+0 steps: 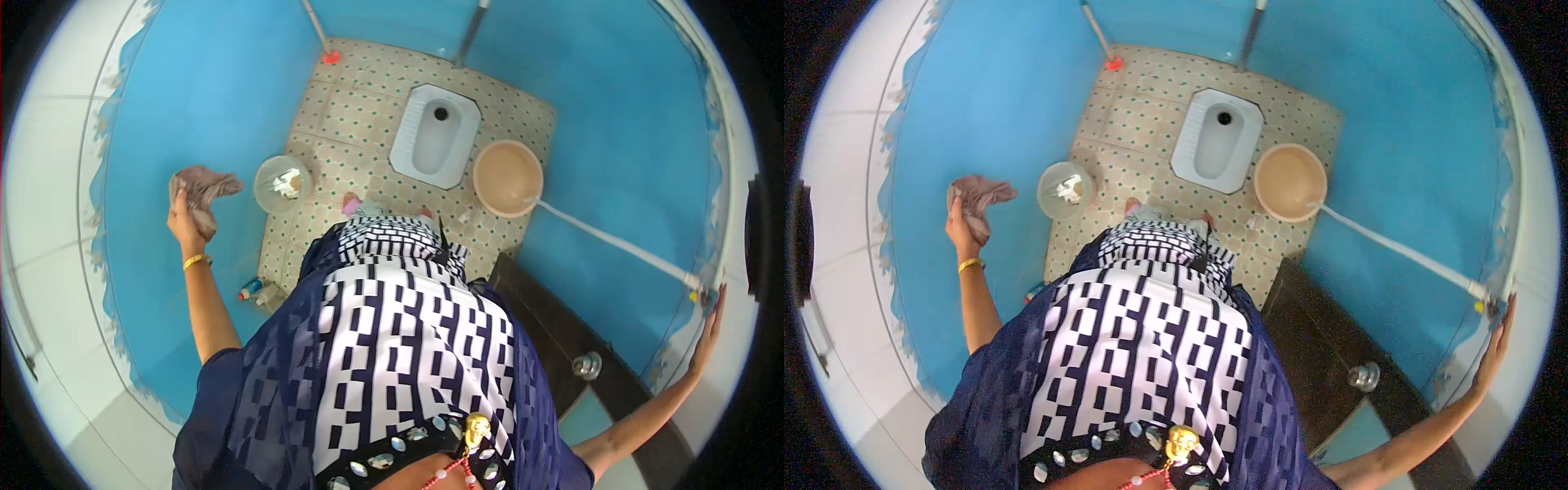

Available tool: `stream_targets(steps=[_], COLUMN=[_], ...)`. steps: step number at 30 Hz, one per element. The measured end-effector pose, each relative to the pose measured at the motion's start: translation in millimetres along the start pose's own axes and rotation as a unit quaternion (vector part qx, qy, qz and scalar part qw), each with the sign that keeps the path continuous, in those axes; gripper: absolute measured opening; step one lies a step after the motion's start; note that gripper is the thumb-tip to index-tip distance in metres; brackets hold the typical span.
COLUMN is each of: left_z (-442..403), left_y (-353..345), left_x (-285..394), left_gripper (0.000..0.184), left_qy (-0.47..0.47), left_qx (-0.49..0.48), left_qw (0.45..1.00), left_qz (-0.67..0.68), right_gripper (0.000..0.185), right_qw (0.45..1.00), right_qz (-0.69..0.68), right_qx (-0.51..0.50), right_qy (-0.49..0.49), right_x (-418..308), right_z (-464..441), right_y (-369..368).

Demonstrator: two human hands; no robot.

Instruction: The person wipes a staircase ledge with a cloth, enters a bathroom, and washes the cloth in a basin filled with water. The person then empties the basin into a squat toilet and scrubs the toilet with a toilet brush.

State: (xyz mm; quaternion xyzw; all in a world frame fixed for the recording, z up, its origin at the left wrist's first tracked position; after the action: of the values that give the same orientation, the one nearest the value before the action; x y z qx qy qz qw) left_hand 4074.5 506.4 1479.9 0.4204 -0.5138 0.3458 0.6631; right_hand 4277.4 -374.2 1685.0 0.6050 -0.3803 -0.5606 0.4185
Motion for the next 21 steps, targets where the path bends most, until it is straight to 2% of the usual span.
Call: stream_targets(steps=[4,9,12,16,18,21], left_z=[-1,8,13,18,17,14], left_y=[-3,-1,3,9,14,17], left_x=[-5,-10,-16,-25,-29,-34], left_gripper=[0.041,0.04,0.041,0.04,0.04,0.041], left_qy=[0.027,0.043,0.045,0.067,0.083,0.069], left_qx=[0.005,0.004,0.02,0.045,0.057,0.059], left_qw=[0.999,0.996,0.994,0.99,0.989,0.989], left_qz=[0.044,0.081,0.102,0.115,0.109,0.116], right_gripper=[0.05,0.07,0.07,0.067,0.06,0.053], right_qw=[0.997,0.994,0.994,0.992,0.987,0.99], right_qz=[-0.066,-0.097,-0.095,-0.128,-0.149,-0.114], right_qx=[-0.031,-0.053,-0.033,-0.004,0.041,0.079], right_qy=[-0.012,-0.019,-0.04,-0.017,-0.045,-0.023], right_x=[-8,1,7,19,33,47], right_z=[5,5,4,2,0,-4], right_y=[-4,0,0,-6,-6,-7])
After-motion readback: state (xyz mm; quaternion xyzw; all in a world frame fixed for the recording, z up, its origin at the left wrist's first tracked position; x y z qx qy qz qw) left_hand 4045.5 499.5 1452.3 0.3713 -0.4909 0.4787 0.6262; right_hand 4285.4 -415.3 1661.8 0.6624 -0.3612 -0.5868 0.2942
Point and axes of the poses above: each hand's wrist, its own z-axis away from the middle knuckle, its own y-axis out of the back of the hand, x = y × z, the point moved 3 cm from there along -z, towards the middle knuckle, and after that the axes turned 5 degrees about -x, right-handed, at the moved point
